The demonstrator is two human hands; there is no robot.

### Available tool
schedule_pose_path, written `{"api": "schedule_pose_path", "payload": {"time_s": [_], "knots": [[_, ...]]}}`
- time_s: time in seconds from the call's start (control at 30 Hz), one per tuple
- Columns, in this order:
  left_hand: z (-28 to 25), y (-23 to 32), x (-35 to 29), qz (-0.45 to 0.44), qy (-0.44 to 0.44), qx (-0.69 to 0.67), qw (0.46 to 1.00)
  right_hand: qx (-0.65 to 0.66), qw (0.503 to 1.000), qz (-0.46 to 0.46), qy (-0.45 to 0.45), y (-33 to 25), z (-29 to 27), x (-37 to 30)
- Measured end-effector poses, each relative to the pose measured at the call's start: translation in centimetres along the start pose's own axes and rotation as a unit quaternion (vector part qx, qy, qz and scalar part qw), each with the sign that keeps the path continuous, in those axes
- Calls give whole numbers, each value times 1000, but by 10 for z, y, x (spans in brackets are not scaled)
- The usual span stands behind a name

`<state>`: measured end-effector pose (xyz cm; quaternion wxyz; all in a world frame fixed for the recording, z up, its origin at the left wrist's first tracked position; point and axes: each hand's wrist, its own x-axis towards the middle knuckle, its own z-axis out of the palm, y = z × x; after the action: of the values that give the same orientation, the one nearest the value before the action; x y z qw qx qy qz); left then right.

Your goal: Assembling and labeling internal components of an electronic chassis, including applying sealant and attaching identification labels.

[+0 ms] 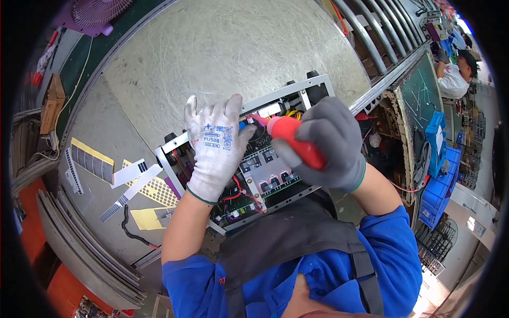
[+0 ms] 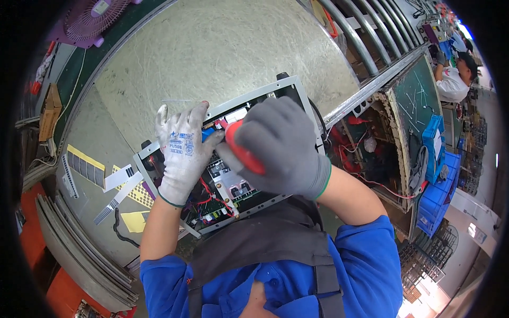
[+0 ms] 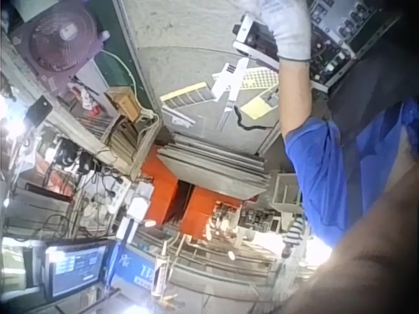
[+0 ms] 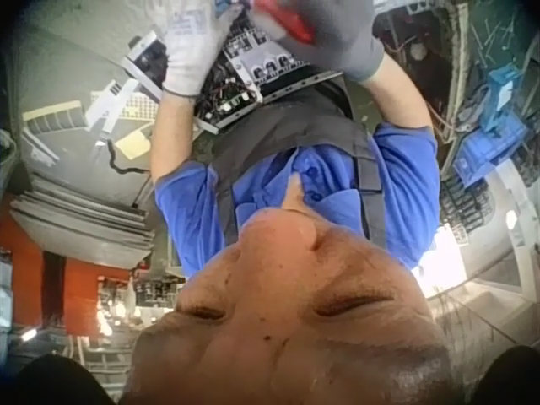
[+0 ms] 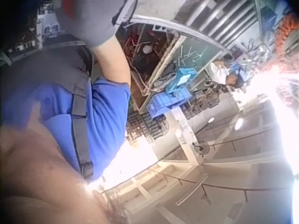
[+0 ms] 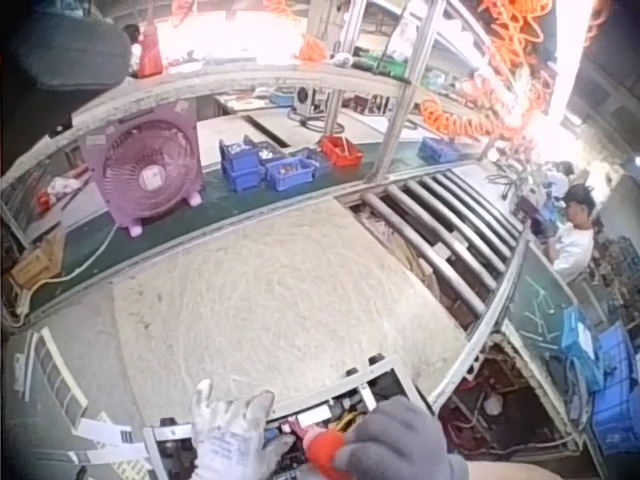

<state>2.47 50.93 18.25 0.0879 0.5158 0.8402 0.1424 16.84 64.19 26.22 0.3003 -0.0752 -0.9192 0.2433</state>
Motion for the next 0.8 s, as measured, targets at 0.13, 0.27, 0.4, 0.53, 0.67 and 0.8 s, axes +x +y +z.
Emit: {"api": "schedule_pose_path", "payload": {"time_s": [0.13,0.27,0.4,0.53,0.67,0.8], "knots": [[3,-6,-4,31,38,-15,999,-14,998,-53,-40,-4,-10,1],[3,-7,-14,38,52,-4,998,83,995,55,28,20,-28,-23],[7,-5,-18,35,61,21,997,98,991,48,80,55,-21,-34],[8,3,-20,19,57,42,997,138,987,34,78,63,-15,-44],[12,7,-20,6,61,36,997,147,986,9,83,68,-21,-50],[7,14,-17,-3,33,26,999,170,980,-11,99,72,-19,-52]]}}
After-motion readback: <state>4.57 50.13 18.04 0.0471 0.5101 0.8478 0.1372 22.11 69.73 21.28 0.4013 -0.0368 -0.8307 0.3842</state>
